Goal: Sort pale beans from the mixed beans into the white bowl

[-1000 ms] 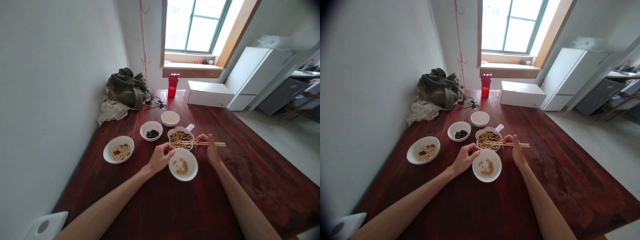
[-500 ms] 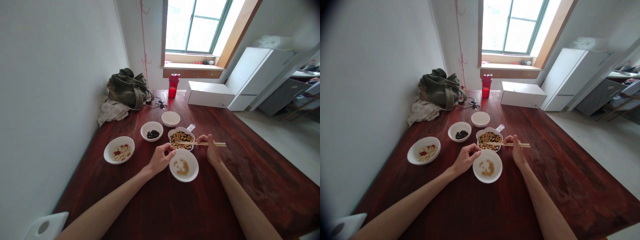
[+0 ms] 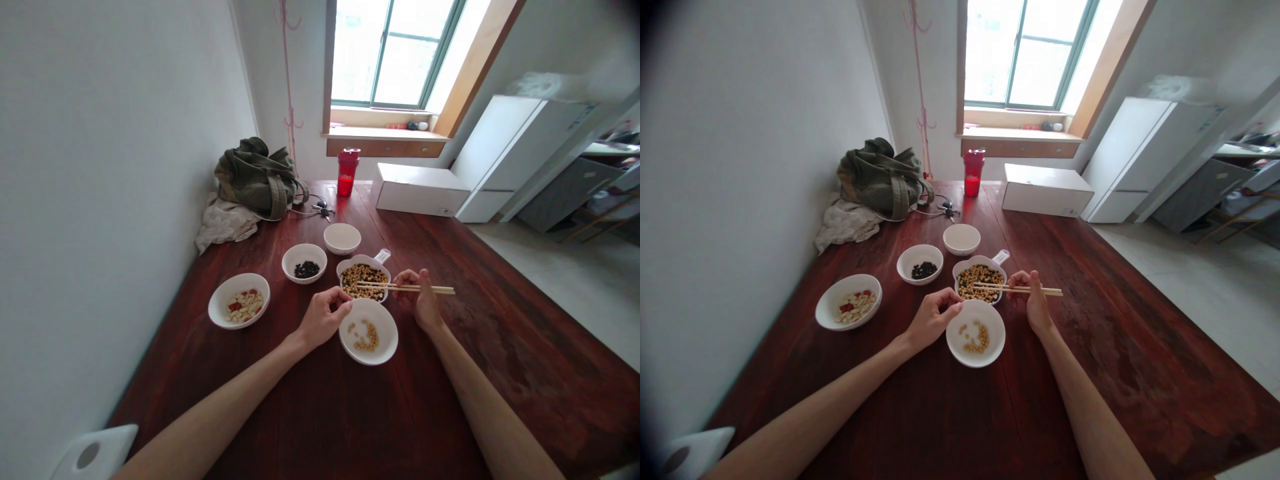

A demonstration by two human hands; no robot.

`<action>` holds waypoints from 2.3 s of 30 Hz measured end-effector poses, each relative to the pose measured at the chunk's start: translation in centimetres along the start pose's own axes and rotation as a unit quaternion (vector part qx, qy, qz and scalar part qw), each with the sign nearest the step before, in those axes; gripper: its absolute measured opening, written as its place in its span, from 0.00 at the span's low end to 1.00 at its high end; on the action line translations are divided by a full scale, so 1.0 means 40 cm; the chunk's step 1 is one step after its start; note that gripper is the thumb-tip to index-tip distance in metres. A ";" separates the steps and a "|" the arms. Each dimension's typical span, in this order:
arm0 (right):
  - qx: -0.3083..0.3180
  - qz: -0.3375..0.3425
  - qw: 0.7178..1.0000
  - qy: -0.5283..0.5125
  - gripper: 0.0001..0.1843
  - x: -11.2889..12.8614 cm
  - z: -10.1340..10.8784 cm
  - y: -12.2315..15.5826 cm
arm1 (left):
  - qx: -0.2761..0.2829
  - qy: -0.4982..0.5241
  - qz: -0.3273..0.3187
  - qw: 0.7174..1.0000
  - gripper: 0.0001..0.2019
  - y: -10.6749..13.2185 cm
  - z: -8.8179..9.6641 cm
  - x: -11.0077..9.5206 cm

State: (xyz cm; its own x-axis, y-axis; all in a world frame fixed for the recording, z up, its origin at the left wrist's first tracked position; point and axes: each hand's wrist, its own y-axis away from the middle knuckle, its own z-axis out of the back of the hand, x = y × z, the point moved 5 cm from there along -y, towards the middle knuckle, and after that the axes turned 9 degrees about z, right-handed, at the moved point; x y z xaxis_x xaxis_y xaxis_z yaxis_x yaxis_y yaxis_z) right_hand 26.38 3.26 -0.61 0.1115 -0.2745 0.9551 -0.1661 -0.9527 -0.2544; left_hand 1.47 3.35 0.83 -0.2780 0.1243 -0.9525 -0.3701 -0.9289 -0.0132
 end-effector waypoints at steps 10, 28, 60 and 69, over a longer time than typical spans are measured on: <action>0.015 -0.010 1.000 0.021 0.34 -0.014 -0.002 0.003 | 0.001 0.002 -0.001 1.000 0.13 0.002 0.002 -0.007; 0.004 0.036 0.998 0.059 0.32 -0.005 0.001 0.000 | 0.005 0.000 0.002 1.000 0.13 0.003 0.001 -0.007; 0.034 0.030 0.998 0.047 0.31 0.005 -0.010 0.005 | -0.003 -0.004 -0.007 1.000 0.12 0.003 0.002 -0.012; 0.030 0.042 0.997 0.056 0.32 -0.003 -0.004 0.002 | -0.002 0.000 -0.003 1.000 0.11 0.002 0.001 -0.011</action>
State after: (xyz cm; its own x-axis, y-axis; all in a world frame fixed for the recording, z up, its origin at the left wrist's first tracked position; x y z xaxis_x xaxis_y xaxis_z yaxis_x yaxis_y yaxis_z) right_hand 26.18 3.25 -0.70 -0.0110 -0.3411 0.9400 -0.1111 -0.9338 -0.3402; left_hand 1.51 3.22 1.28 -0.2753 0.1294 -0.9526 -0.3682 -0.9295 -0.0198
